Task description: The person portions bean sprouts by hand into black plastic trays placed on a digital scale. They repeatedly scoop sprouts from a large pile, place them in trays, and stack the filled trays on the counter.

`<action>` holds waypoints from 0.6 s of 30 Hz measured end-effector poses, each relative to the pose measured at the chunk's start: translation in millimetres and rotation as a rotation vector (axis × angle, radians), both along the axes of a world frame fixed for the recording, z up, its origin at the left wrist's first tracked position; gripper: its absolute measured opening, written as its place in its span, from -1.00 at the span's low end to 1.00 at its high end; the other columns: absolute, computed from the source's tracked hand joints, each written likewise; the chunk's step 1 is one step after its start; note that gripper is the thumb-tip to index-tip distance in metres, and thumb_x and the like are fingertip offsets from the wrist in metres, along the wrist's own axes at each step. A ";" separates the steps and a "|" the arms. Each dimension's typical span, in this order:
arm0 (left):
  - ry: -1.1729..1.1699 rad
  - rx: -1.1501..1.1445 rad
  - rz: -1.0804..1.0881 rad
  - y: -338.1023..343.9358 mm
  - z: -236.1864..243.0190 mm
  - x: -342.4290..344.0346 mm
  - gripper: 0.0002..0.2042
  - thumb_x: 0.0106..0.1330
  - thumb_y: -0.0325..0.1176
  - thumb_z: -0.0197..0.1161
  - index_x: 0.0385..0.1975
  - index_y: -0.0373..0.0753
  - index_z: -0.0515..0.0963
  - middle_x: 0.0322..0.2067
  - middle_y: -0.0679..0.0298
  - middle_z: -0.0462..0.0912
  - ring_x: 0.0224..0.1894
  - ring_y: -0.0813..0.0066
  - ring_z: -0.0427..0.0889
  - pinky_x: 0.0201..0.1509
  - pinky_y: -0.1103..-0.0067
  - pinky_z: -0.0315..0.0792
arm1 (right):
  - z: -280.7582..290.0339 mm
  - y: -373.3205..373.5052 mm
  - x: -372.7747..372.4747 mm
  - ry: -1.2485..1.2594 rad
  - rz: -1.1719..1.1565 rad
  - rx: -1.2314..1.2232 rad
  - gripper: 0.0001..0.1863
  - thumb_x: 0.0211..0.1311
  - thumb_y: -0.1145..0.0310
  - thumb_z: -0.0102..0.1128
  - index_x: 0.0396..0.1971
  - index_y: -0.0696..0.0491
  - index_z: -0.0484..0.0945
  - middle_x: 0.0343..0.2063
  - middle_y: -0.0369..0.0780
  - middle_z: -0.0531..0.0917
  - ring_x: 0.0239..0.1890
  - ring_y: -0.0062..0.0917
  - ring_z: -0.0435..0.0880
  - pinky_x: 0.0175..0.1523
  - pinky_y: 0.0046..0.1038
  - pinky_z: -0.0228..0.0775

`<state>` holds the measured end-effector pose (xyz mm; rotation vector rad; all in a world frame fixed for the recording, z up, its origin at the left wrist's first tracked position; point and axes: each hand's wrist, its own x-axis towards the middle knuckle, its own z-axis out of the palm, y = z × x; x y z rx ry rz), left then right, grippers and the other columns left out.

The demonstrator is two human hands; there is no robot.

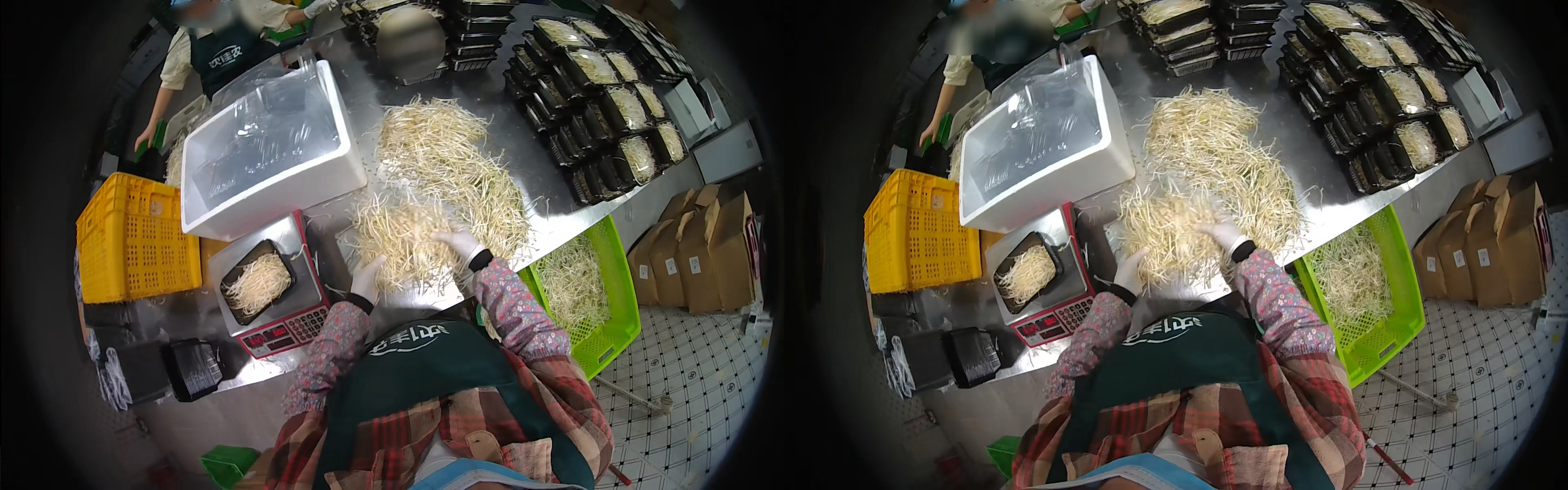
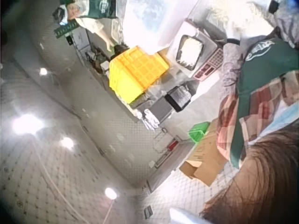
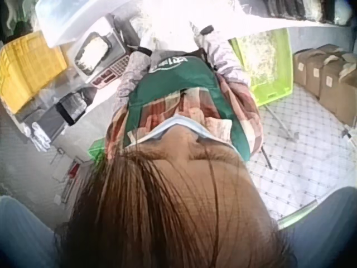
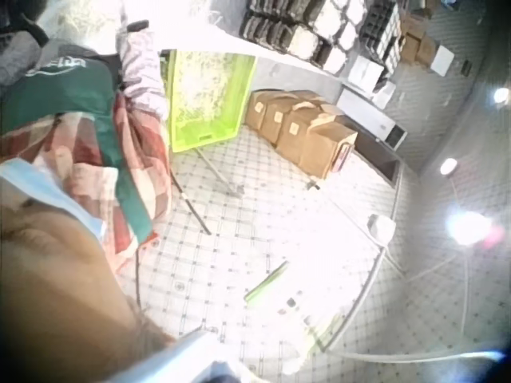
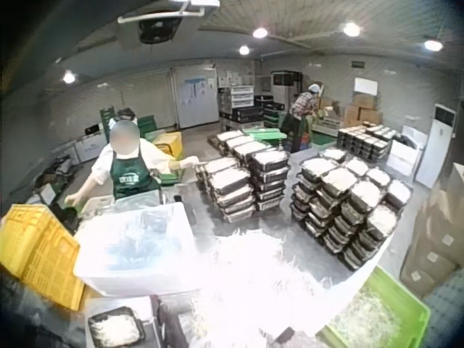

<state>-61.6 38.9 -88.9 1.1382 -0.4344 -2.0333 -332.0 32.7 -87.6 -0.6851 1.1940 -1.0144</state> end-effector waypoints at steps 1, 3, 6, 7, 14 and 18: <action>-0.106 0.024 0.034 1.0 -8.8 3.0 -0.59 0.27 -0.45 0.24 0.13 -0.29 0.41 -0.09 0.19 0.61 -0.10 0.31 0.65 -0.13 0.39 0.60 | -18.4 -1.3 -15.2 0.203 -0.001 0.110 -0.36 0.04 0.50 0.42 0.14 0.35 0.40 -0.02 -0.15 0.63 -0.04 -0.50 0.62 0.13 -0.50 0.44; -0.215 -0.114 0.124 8.8 -15.2 21.7 -0.60 0.30 -0.42 0.24 0.14 -0.28 0.42 -0.08 0.20 0.60 -0.09 0.31 0.64 -0.13 0.35 0.60 | -5.0 0.2 -14.5 0.049 -0.160 0.008 -0.31 0.03 0.49 0.42 0.16 0.41 0.33 -0.09 -0.12 0.66 -0.11 -0.46 0.65 0.05 -0.51 0.48; -0.135 -0.010 0.130 13.1 -1.0 25.6 -0.62 0.36 -0.36 0.19 0.15 -0.26 0.42 -0.07 0.20 0.60 -0.08 0.33 0.64 -0.11 0.36 0.58 | -32.0 10.5 -40.4 0.245 -0.286 0.043 -0.37 0.02 0.41 0.45 0.08 0.37 0.42 -0.10 -0.11 0.66 -0.07 -0.43 0.62 0.11 -0.47 0.41; -0.145 0.026 0.165 11.3 1.5 22.8 -0.64 0.38 -0.33 0.16 0.15 -0.23 0.43 -0.06 0.22 0.60 -0.07 0.36 0.62 -0.14 0.39 0.57 | -56.3 10.2 -55.8 0.339 -0.317 -0.002 -0.36 0.04 0.39 0.45 0.09 0.38 0.40 -0.10 -0.11 0.66 -0.07 -0.43 0.61 0.11 -0.47 0.41; -0.347 0.021 0.321 29.9 -5.9 37.3 -0.75 0.35 -0.36 0.15 0.00 -0.18 0.51 -0.31 0.38 0.61 -0.36 0.61 0.57 -0.45 0.65 0.41 | -11.2 0.0 8.1 0.951 -0.187 -0.103 -0.12 0.09 -0.05 0.38 0.28 0.22 0.29 0.22 0.08 0.40 0.26 -0.15 0.39 0.32 -0.25 0.25; -0.443 -0.113 0.304 42.2 -48.7 48.9 -0.64 0.36 -0.36 0.06 0.12 -0.35 0.42 -0.01 0.10 0.53 -0.02 0.32 0.54 0.04 0.53 0.43 | 16.1 -0.8 47.4 1.369 0.114 -0.087 -0.16 0.08 -0.02 0.36 0.32 0.05 0.28 0.30 -0.06 0.32 0.31 -0.16 0.31 0.35 -0.19 0.21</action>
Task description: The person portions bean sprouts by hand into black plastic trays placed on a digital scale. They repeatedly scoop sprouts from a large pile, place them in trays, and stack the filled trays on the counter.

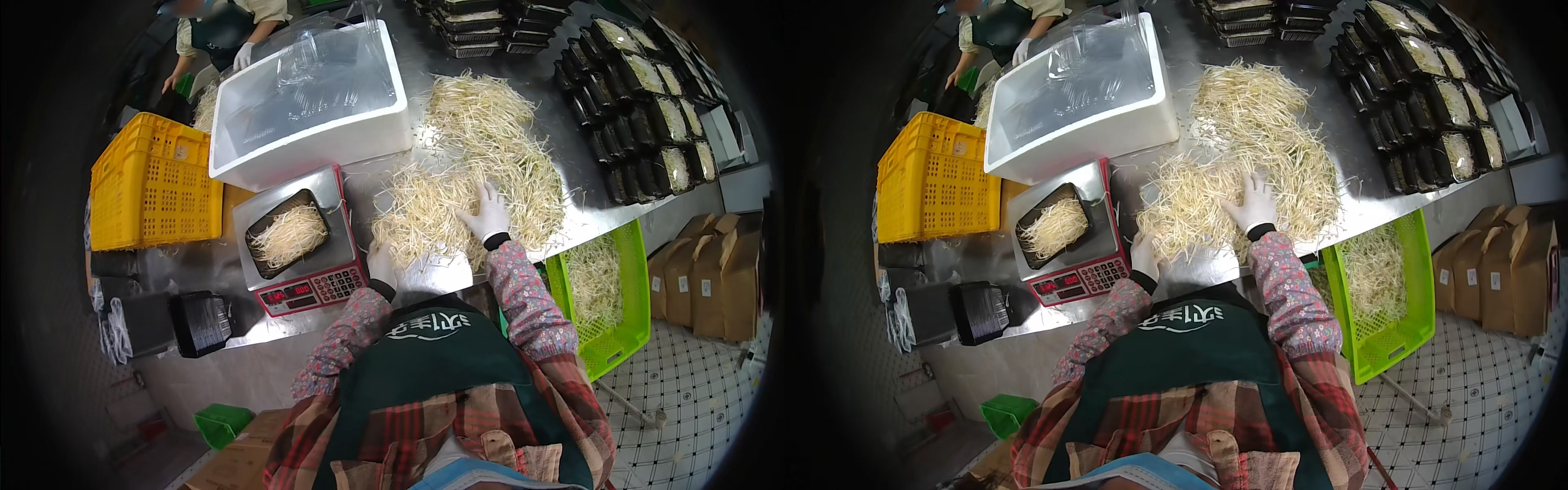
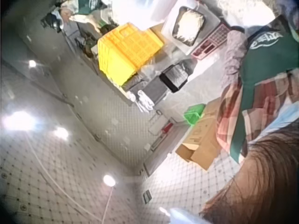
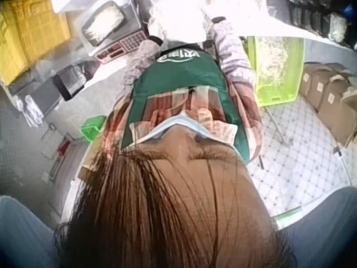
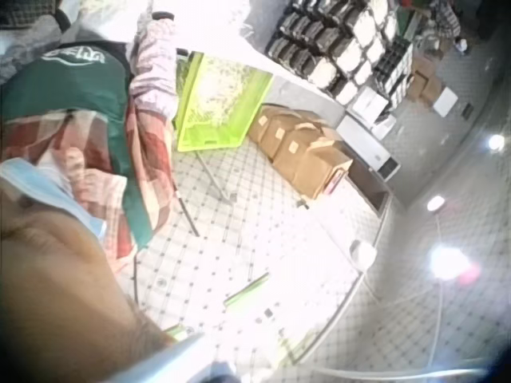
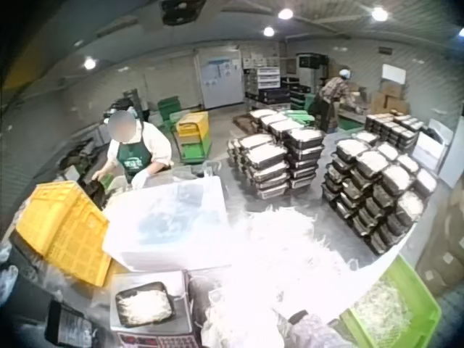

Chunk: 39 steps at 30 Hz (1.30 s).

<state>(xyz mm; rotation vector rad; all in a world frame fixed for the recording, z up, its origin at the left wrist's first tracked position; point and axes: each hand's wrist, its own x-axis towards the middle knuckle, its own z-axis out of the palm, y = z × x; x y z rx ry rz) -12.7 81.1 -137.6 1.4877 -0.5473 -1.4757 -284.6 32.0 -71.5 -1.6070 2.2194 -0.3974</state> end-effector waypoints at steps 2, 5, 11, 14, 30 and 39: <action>0.047 -0.008 0.009 -0.4 -0.3 -2.7 -0.61 0.36 -0.37 0.05 0.14 -0.41 0.40 0.07 0.05 0.50 0.09 0.26 0.50 0.18 0.51 0.37 | -21.9 -1.9 -30.2 -0.080 -0.032 -0.051 -0.22 0.08 0.07 0.36 0.29 0.04 0.32 0.30 -0.07 0.34 0.29 -0.16 0.33 0.37 -0.26 0.19; 0.069 -0.062 0.033 7.7 -5.9 1.9 -0.62 0.36 -0.37 0.05 0.13 -0.41 0.40 0.05 0.07 0.51 0.07 0.30 0.52 0.16 0.52 0.39 | -0.9 -5.4 -35.1 0.150 -0.055 0.019 -0.23 0.11 0.05 0.29 0.32 -0.02 0.29 0.30 -0.10 0.33 0.35 -0.16 0.24 0.37 -0.03 0.08; -0.031 -0.256 -0.078 13.4 -16.2 7.9 -0.62 0.39 -0.45 0.01 0.21 -0.21 0.35 0.05 0.16 0.51 0.03 0.29 0.60 -0.04 0.39 0.61 | 16.4 -19.3 75.9 0.104 0.454 -0.155 -0.34 0.13 0.04 0.27 0.23 -0.09 0.37 0.26 -0.10 0.36 0.29 -0.20 0.32 0.32 -0.01 0.15; 0.180 -0.064 0.015 11.9 8.1 1.0 -0.62 0.39 -0.45 0.01 0.21 -0.21 0.34 0.06 0.17 0.50 0.05 0.29 0.58 -0.02 0.38 0.60 | -15.9 -25.2 58.7 -0.238 0.323 -0.096 -0.57 0.15 0.23 0.28 0.04 -0.03 0.56 0.05 -0.11 0.57 0.01 -0.29 0.58 0.16 -0.25 0.40; 0.261 0.144 0.122 1.9 53.3 -9.1 -0.66 0.34 -0.54 0.09 0.12 -0.29 0.42 -0.07 0.14 0.59 -0.10 0.33 0.65 -0.08 0.45 0.59 | 6.1 36.0 27.0 -0.608 0.371 0.013 -0.66 0.15 0.30 0.33 -0.07 0.07 0.65 -0.17 -0.14 0.68 -0.19 -0.40 0.66 -0.03 -0.44 0.51; 0.316 0.138 0.165 -1.4 37.1 -11.2 -0.60 0.30 -0.65 0.03 0.16 -0.33 0.39 -0.02 0.04 0.59 -0.08 0.22 0.66 -0.03 0.37 0.62 | -4.7 22.7 43.5 -0.140 0.245 -0.233 -0.49 0.19 0.16 0.18 0.12 0.06 0.50 0.09 -0.05 0.56 0.06 -0.12 0.52 0.22 -0.20 0.34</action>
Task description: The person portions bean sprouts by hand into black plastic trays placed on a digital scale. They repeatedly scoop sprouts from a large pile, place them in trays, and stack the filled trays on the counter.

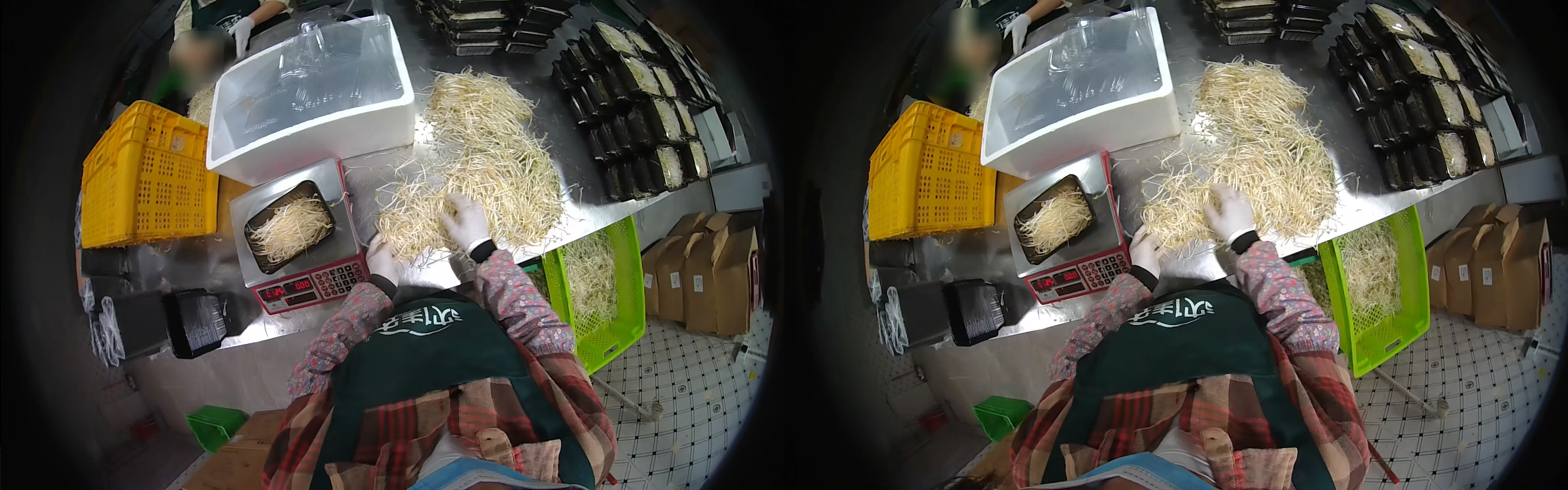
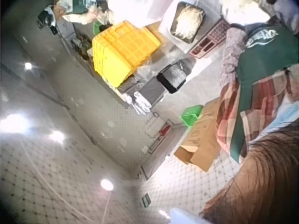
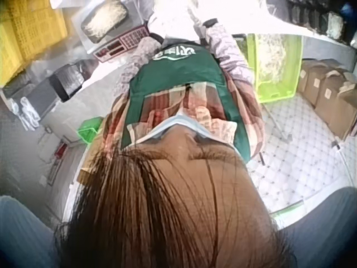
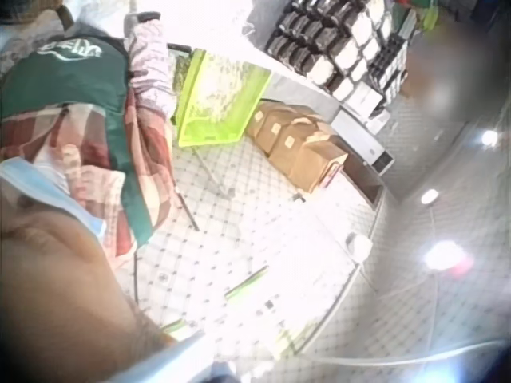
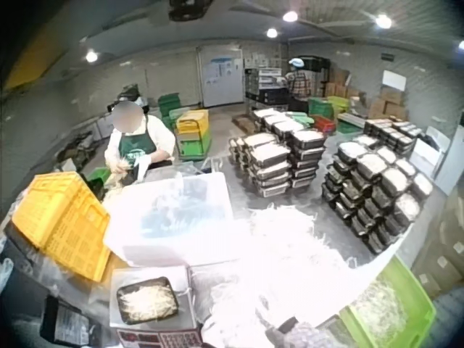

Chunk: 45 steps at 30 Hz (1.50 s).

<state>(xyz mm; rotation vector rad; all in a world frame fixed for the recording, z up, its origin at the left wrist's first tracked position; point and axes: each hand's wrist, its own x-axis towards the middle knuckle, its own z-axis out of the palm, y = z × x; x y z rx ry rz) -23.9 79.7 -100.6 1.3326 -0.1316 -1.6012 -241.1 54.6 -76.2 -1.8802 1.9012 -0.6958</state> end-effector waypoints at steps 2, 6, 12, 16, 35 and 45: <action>-0.003 0.000 -0.016 1.1 6.0 1.2 -0.53 0.26 -0.67 0.02 0.20 -0.25 0.35 0.00 0.05 0.58 -0.05 0.21 0.65 -0.04 0.33 0.61 | 8.7 17.9 39.0 -0.045 0.337 0.122 -0.43 0.21 0.04 0.14 0.19 -0.03 0.46 0.13 -0.11 0.54 0.12 -0.08 0.46 0.27 -0.20 0.29; -0.007 0.023 -0.064 0.9 28.0 -0.2 -0.51 0.28 -0.61 0.04 0.24 -0.18 0.33 0.04 0.14 0.55 -0.01 0.28 0.60 -0.01 0.36 0.53 | 4.1 9.4 15.8 -0.166 0.298 0.048 -0.55 0.22 0.14 0.17 0.10 -0.05 0.54 0.13 -0.19 0.56 0.15 -0.18 0.45 0.24 -0.23 0.30; -0.141 0.099 -0.049 -3.5 40.1 -6.6 -0.52 0.33 -0.47 0.09 0.27 -0.16 0.28 0.14 0.13 0.45 0.03 0.25 0.56 -0.02 0.33 0.52 | 1.4 -19.3 -67.9 0.125 -0.416 0.203 -0.41 0.20 0.09 0.17 0.21 0.01 0.40 0.12 -0.04 0.50 0.12 -0.17 0.45 0.19 -0.15 0.29; -0.042 0.083 -0.132 -5.6 50.7 -11.5 -0.47 0.34 -0.41 0.09 0.33 -0.14 0.20 0.18 0.15 0.41 0.05 0.24 0.53 -0.09 0.29 0.53 | 0.5 0.6 -5.1 0.081 -0.053 -0.004 -0.39 0.21 0.08 0.16 0.23 0.03 0.40 0.15 -0.03 0.50 0.17 -0.09 0.46 0.29 -0.12 0.24; 0.045 -0.219 -0.297 -35.0 10.5 -45.0 -0.58 0.38 -0.37 0.13 0.20 -0.30 0.31 0.08 0.10 0.49 0.03 0.34 0.56 0.06 0.47 0.49 | -34.1 -12.2 -27.3 -0.221 -0.287 0.102 -0.23 0.26 -0.19 0.05 0.17 0.23 0.42 -0.03 0.11 0.60 0.10 -0.06 0.53 0.20 -0.21 0.35; 0.228 -0.063 -0.471 2.7 32.9 -49.3 -0.54 0.49 -0.12 0.02 0.28 -0.18 0.25 0.18 0.23 0.43 0.19 0.34 0.45 0.16 0.38 0.42 | 59.7 -41.8 -37.6 -0.170 0.256 0.203 -0.21 0.25 -0.22 0.10 0.30 0.06 0.32 0.25 0.04 0.39 0.29 -0.06 0.35 0.38 -0.17 0.12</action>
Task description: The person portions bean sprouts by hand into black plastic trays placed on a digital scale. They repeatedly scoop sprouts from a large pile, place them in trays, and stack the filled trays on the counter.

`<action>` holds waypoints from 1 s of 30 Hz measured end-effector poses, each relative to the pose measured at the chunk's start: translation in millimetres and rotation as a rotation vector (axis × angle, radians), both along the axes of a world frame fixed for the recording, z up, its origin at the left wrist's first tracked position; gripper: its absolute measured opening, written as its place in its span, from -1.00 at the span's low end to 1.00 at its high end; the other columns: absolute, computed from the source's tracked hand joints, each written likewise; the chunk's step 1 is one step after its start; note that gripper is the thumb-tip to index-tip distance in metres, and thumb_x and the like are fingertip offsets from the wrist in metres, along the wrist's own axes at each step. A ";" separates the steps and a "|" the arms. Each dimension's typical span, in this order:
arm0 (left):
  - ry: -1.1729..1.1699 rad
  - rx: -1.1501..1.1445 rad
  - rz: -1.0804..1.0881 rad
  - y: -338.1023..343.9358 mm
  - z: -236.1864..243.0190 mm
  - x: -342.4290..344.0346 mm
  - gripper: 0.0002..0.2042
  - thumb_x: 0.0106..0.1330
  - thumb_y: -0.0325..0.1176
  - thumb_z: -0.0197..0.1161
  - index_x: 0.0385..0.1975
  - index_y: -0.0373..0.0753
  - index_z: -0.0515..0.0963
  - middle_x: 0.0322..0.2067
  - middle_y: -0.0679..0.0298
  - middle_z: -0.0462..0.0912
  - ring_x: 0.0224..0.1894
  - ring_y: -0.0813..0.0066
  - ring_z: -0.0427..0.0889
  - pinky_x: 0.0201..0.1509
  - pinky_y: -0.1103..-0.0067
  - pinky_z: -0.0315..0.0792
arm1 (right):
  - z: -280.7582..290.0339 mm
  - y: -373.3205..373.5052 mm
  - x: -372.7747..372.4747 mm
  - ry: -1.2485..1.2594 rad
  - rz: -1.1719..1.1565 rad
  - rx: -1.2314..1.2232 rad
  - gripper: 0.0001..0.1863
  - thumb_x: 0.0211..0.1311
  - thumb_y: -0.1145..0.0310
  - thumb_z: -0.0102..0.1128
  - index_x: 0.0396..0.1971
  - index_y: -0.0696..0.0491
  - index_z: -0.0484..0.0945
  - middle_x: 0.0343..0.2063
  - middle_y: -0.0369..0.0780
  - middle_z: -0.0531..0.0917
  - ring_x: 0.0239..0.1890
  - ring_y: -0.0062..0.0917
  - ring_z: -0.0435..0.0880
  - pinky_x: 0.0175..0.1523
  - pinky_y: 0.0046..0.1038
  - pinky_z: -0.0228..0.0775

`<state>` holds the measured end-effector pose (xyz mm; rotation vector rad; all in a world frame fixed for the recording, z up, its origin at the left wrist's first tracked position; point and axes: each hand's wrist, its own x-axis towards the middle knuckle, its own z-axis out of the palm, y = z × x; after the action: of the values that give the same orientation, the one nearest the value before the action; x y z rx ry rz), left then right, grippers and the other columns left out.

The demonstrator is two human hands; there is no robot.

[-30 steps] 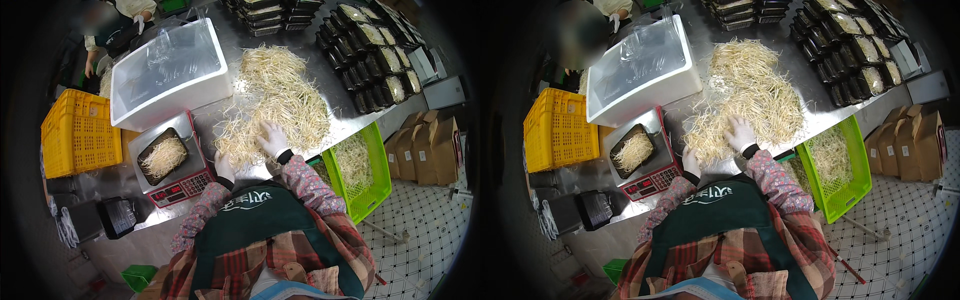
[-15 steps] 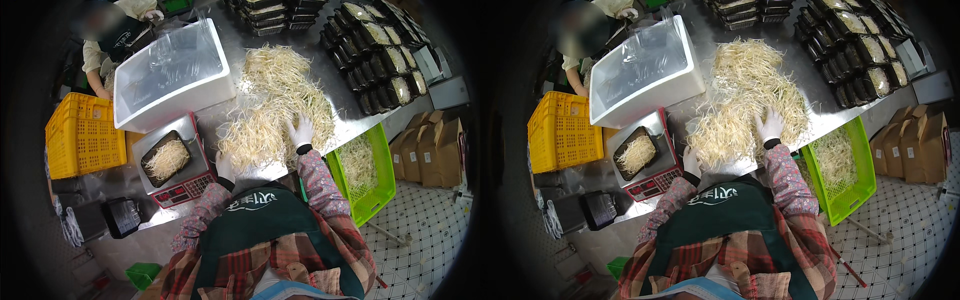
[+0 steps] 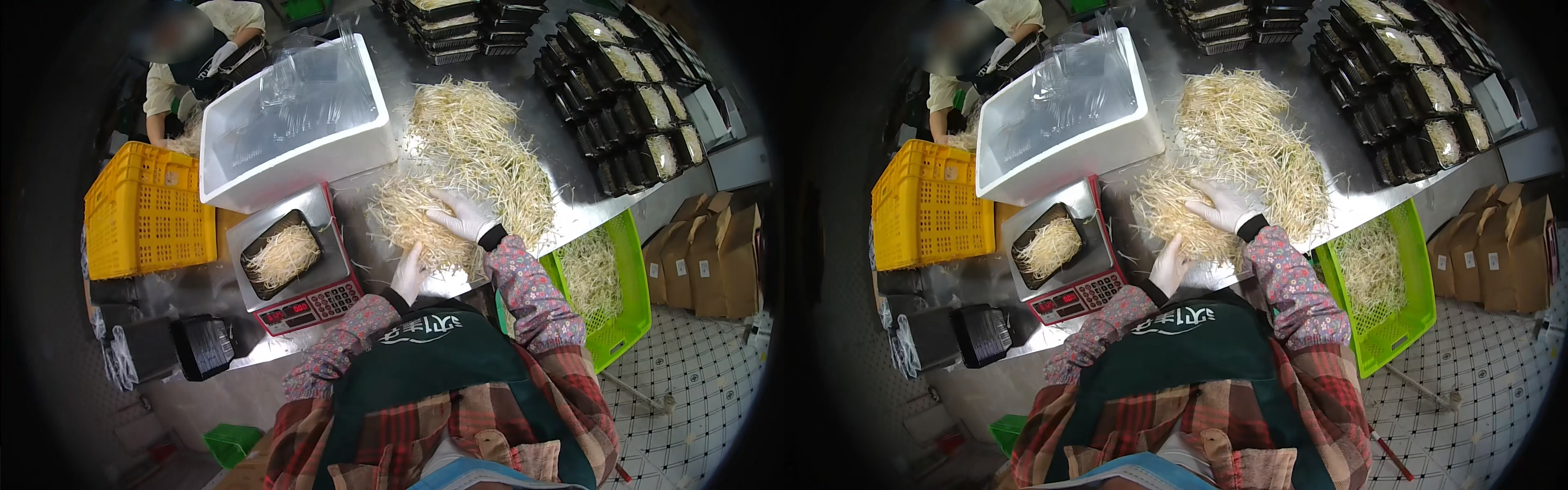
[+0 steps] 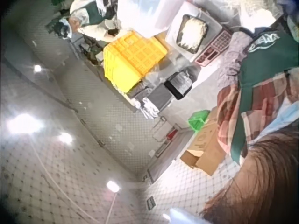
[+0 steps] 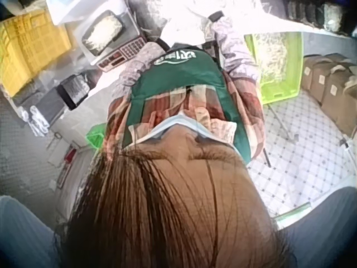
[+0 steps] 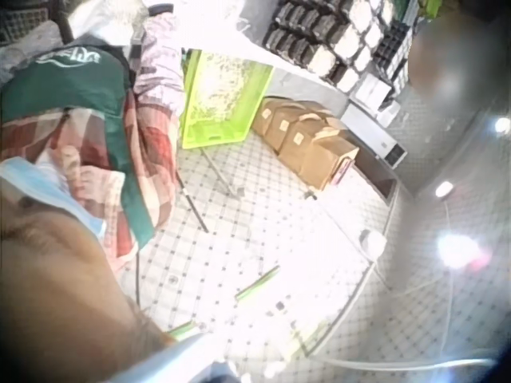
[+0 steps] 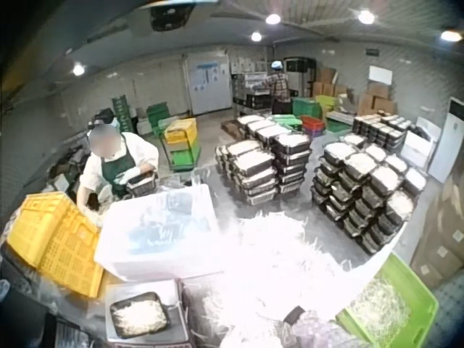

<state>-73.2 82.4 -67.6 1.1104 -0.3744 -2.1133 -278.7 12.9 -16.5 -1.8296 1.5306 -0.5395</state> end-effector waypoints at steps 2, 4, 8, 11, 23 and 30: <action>-0.227 0.024 -0.279 7.3 0.1 30.9 -0.40 0.39 -0.16 0.18 0.32 -0.28 0.16 0.11 0.16 0.48 0.01 0.36 0.57 0.06 0.44 0.43 | -14.5 3.9 -19.9 0.219 -0.106 0.109 -0.03 0.12 -0.33 0.16 0.38 0.01 0.19 0.39 -0.01 0.19 0.41 -0.06 0.14 0.45 -0.02 -0.09; -0.557 -0.179 -0.499 17.5 -0.7 58.7 -0.31 0.26 -0.17 0.31 0.32 -0.29 0.17 0.11 0.13 0.48 0.11 0.21 0.52 0.09 0.33 0.43 | -28.2 24.3 -32.8 0.157 -0.274 -0.057 0.02 0.05 -0.36 0.21 0.37 0.03 0.21 0.39 0.00 0.17 0.43 -0.07 0.09 0.45 0.04 -0.14; -1.175 -1.119 -0.674 22.7 -2.5 65.2 -0.05 0.01 -0.14 0.49 0.40 -0.19 0.08 0.29 0.01 0.26 0.32 0.01 0.27 0.15 0.17 0.39 | -42.2 76.9 3.2 0.371 -0.033 -0.239 0.29 -0.26 -0.38 0.41 0.45 -0.05 0.01 0.43 0.04 0.01 0.47 0.02 -0.07 0.43 0.15 -0.21; -1.461 -1.439 -0.807 -21.9 14.6 38.7 0.11 -0.14 -0.12 0.55 0.45 -0.08 -0.02 0.42 0.01 0.02 0.41 -0.05 0.10 0.19 0.07 0.35 | -36.0 67.2 28.9 0.574 0.125 -0.120 0.44 -0.48 -0.25 0.57 0.47 -0.08 -0.09 0.45 0.04 -0.06 0.48 0.05 -0.11 0.36 0.23 -0.08; -1.326 -1.172 -0.783 -99.1 -13.8 20.8 -0.61 0.15 -0.25 0.30 -0.05 -0.22 0.43 -0.12 0.06 0.54 -0.10 -0.01 0.60 -0.06 0.27 0.51 | -47.3 -4.5 -15.7 0.325 -0.004 0.034 -0.26 -0.09 0.24 0.39 0.20 0.01 0.40 0.09 -0.06 0.54 0.06 -0.16 0.59 0.13 -0.26 0.47; -1.385 -1.525 -0.725 -56.0 15.2 56.2 -0.55 0.02 -0.38 0.34 -0.03 -0.19 0.44 -0.23 0.20 0.49 -0.11 0.15 0.57 -0.20 0.31 0.51 | 15.4 -17.1 -57.7 0.340 -0.256 -0.064 -0.37 -0.05 0.19 0.37 0.11 0.01 0.50 -0.02 -0.05 0.61 -0.04 -0.17 0.64 0.07 -0.30 0.50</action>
<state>-17.0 26.5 -52.4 1.1653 -2.6480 -0.4405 -336.4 -4.2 -1.1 -1.8540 2.0147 -0.4117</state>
